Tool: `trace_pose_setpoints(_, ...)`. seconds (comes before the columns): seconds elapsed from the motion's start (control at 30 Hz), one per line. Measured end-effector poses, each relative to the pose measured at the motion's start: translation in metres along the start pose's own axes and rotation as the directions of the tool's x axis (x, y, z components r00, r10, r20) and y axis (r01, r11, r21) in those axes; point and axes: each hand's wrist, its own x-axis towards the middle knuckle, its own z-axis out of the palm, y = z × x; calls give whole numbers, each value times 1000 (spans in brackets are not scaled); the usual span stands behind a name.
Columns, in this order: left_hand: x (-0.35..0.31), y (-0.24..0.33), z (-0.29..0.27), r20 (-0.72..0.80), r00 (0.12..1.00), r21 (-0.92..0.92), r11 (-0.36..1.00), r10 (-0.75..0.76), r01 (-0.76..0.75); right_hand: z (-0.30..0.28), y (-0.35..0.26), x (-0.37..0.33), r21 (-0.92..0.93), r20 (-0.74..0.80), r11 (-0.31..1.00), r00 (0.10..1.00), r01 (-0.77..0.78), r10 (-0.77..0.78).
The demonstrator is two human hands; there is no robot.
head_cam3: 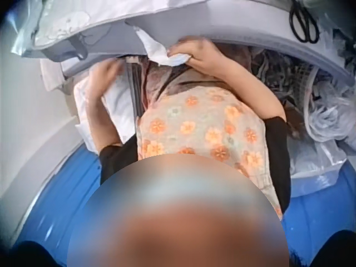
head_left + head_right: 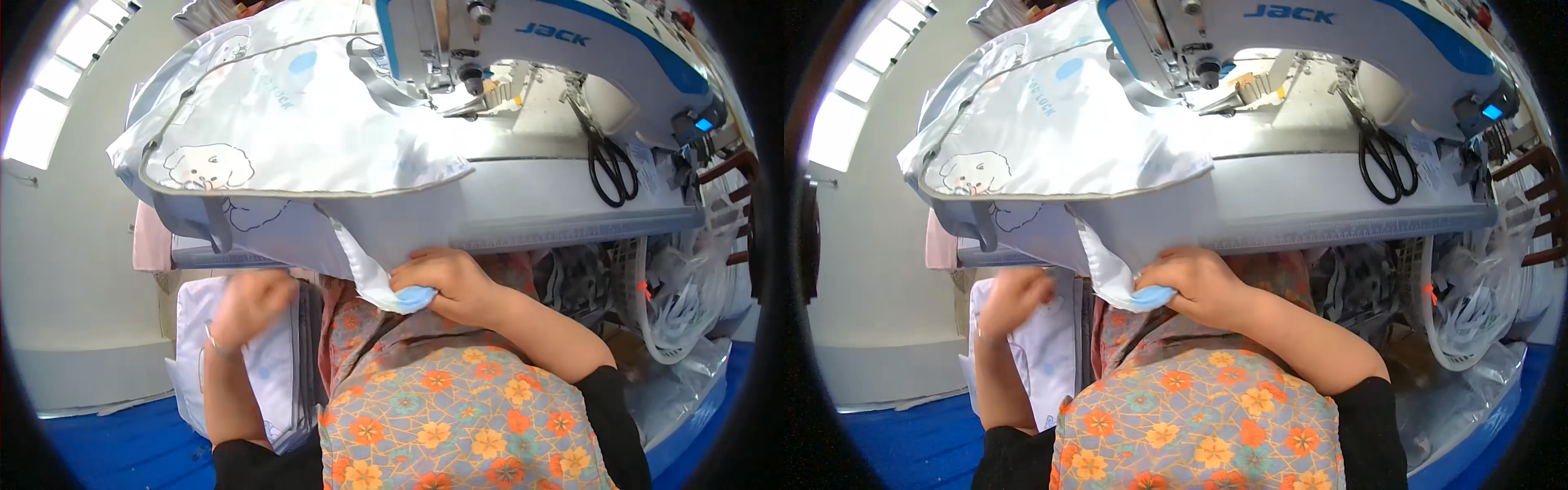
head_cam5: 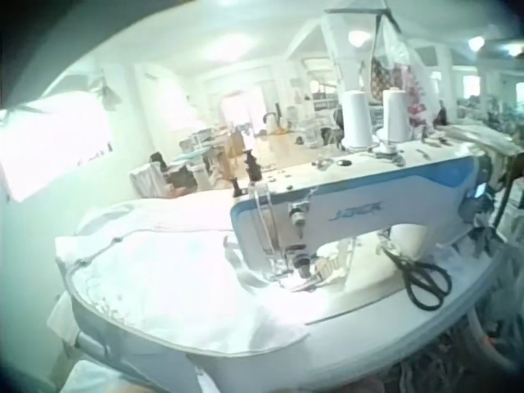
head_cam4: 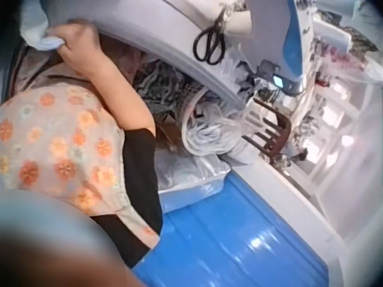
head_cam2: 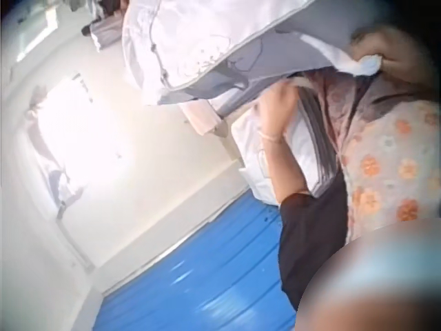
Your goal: Sewing fabric and plastic pieces together using an industrial sewing machine to manufacture bags.
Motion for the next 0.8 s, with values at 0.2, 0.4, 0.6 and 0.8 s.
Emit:
trace_pose_setpoints(0.2,97,173,-22,-302,587,182,650,751,-738,-9,-18,-1,7,55,993,991,-120,120)
trace_pose_setpoints(0.4,219,115,37,-461,611,494,758,643,-425,-6,-8,-12,-62,46,994,995,-85,88)
trace_pose_setpoints(0.6,191,112,37,-445,689,358,818,573,-449,-11,-3,-15,-79,58,993,994,-85,89)
trace_pose_setpoints(0.8,150,124,52,-315,687,442,742,655,-505,-21,-18,-13,-79,18,997,1000,7,-5)
